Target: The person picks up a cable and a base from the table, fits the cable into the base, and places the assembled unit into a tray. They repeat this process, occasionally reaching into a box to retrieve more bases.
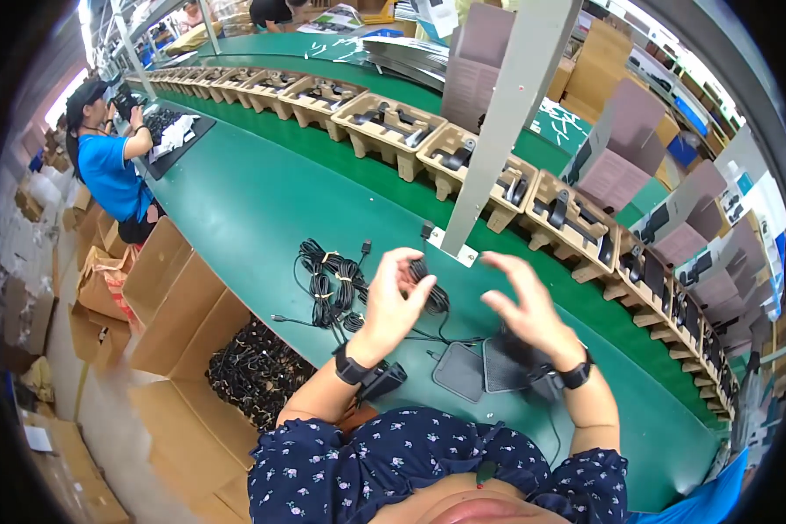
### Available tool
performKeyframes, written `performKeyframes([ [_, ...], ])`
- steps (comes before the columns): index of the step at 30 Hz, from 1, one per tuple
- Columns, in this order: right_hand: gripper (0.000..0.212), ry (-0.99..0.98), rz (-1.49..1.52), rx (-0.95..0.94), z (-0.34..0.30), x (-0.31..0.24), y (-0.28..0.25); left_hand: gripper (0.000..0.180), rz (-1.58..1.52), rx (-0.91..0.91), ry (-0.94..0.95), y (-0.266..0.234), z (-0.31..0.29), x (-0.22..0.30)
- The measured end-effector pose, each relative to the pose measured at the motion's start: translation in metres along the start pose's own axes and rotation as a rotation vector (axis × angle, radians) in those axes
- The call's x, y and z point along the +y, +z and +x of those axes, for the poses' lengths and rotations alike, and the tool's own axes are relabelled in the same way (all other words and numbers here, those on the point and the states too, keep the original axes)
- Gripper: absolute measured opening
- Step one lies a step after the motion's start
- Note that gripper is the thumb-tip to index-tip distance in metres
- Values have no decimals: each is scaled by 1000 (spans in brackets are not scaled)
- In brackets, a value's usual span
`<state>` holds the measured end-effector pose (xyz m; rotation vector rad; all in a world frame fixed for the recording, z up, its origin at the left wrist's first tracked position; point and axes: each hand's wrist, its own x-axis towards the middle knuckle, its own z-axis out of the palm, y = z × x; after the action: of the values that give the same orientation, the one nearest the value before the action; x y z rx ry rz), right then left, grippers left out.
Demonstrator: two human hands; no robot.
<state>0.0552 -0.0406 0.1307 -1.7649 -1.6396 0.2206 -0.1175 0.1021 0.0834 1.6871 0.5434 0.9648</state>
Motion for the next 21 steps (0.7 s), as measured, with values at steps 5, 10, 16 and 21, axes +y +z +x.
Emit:
performKeyframes([
  [5, 68, 117, 353, -236, 28, -31, 50, 37, -308, -120, -23, -2, -13, 3],
  [10, 63, 183, 243, -133, 22, -34, 45, 39, -71, -29, 330, -30, -7, 21],
  [16, 62, 265, 436, -209, 1, -62, 23, 63, -467, -597, 51, -31, 0, 5],
  [21, 26, 236, 790, 126, -7, -61, 18, 83, -841, -798, -121, 8, -23, -8],
])
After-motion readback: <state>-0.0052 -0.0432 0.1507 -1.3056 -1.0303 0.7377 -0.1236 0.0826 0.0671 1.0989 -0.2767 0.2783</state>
